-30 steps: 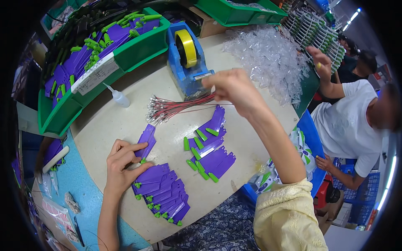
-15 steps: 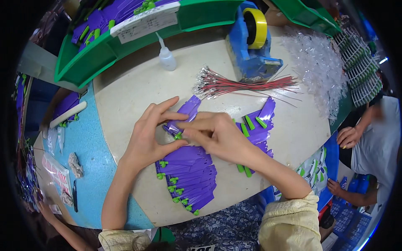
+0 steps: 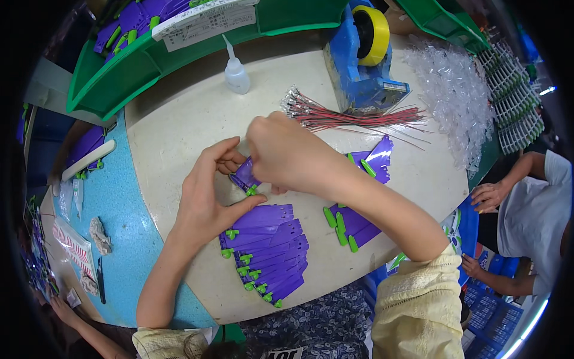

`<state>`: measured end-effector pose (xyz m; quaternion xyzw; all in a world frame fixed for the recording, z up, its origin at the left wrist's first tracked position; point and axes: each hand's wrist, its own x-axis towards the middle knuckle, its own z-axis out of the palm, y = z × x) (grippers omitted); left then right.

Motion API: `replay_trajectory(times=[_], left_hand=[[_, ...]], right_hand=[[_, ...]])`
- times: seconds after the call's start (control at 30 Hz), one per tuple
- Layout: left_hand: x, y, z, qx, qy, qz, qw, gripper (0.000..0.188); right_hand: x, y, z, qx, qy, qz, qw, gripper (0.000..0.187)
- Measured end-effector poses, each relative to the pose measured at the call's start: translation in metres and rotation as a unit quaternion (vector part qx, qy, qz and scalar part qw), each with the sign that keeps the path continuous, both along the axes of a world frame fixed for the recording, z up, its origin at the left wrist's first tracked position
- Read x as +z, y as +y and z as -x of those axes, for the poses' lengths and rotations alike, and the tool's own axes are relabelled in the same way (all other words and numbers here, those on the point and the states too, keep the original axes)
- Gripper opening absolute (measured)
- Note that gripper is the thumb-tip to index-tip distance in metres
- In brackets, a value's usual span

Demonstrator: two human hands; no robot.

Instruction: The person assembles small purple and green plastic components on a workbench. They use a hammer to tap the green pieces onto the purple bases, then insert red wires into the assembled units. The finished items are stacked and placed into a green bin.

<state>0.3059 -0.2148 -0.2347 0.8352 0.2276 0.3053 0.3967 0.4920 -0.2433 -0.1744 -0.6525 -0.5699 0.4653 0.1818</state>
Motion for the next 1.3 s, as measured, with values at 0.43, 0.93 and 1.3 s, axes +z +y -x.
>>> replay_trajectory(times=[0.43, 0.93, 1.3], left_hand=[[0.034, -0.008, 0.037, -0.123, 0.035, -0.056, 0.990, 0.028], [0.026, -0.027, -0.004, 0.054, -0.169, 0.296, 0.939, 0.038], [0.012, -0.017, 0.015, 0.032, 0.027, 0.028, 0.999, 0.056]], right_hand=[[-0.031, -0.012, -0.064, -0.180, -0.264, -0.356, 0.878, 0.010], [-0.002, -0.060, -0.005, 0.020, -0.134, -0.406, 0.904, 0.016], [-0.001, -0.055, 0.012, -0.010, -0.081, -0.307, 0.948, 0.010]])
